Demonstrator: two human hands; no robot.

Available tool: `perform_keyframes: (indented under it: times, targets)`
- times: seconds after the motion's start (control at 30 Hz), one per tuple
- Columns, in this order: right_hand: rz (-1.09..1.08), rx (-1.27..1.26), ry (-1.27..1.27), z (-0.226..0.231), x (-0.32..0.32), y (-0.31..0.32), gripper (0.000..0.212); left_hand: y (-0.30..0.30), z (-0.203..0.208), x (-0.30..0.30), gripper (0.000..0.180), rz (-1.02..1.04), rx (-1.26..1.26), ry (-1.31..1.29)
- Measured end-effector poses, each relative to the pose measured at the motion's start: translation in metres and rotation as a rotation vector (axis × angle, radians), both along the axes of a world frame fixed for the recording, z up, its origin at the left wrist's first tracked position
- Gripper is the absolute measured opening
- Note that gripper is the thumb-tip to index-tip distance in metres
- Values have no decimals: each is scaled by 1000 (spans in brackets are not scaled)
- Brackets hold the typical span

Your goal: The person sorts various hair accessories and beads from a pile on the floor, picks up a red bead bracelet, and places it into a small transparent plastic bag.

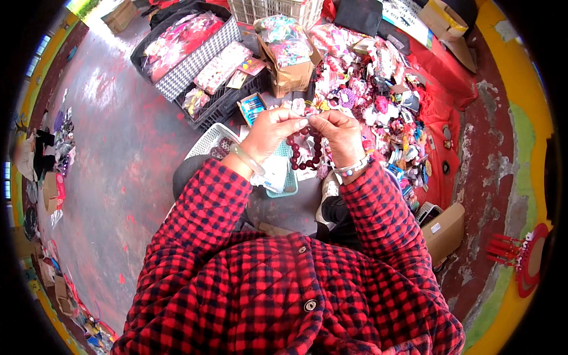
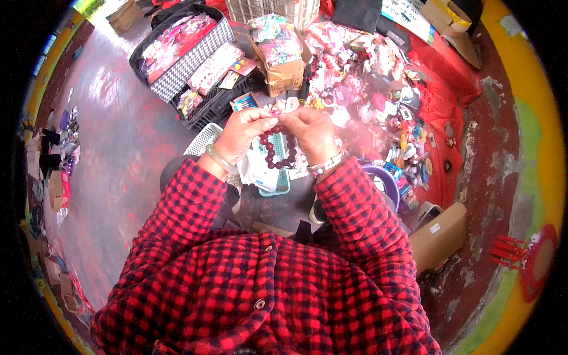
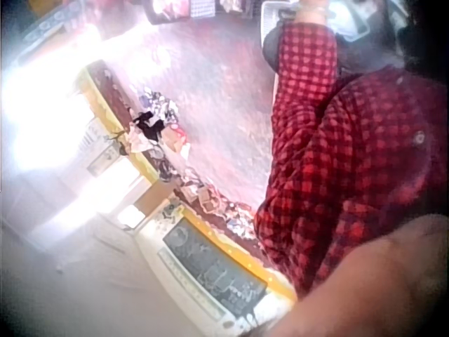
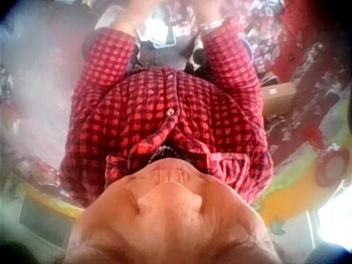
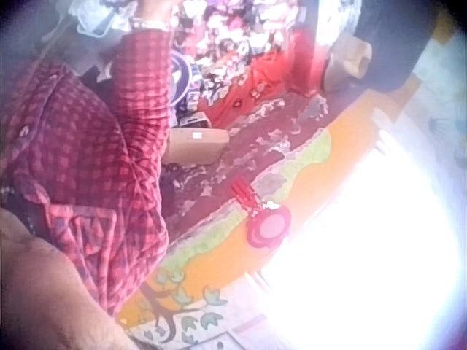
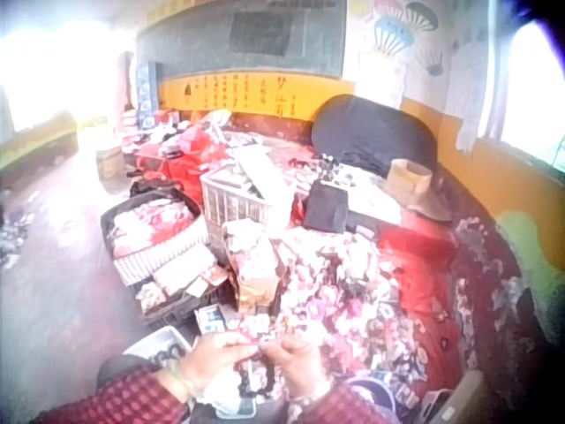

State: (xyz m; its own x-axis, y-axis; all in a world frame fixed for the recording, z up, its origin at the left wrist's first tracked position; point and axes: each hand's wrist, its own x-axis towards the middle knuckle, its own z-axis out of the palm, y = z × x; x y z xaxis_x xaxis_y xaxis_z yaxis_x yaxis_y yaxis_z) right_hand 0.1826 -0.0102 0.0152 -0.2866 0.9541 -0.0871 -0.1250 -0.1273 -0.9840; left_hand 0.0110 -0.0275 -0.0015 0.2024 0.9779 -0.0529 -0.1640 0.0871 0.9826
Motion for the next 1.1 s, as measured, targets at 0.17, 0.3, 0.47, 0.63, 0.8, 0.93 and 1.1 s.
perform_keyframes:
  times: [0.17, 0.3, 0.47, 0.63, 0.8, 0.93, 1.1]
  targets:
    - [-15, 56, -136, 9, -5, -11, 19, -4, -5, 0, 10, 58, 93, 76]
    - [-39, 36, -187, -2, -9, -7, 25, 0, -15, 4, 12, 144, 74, 147]
    - [7, 12, -3, -10, -9, 0, 27, -1, -6, -1, 15, 192, 88, 181]
    - [2, -157, 43, -21, -4, 4, 24, 6, -10, 2, 24, 277, 5, 63]
    - [-238, -208, 199, -14, -1, 9, 20, 3, -6, 3, 22, -30, -197, -56]
    - [-287, -221, 199, -11, -3, 8, 19, 1, -7, 3, 19, -78, -193, -61]
    - [-271, -160, 243, -8, -5, 4, 20, 0, 1, -2, 17, -99, -121, 82]
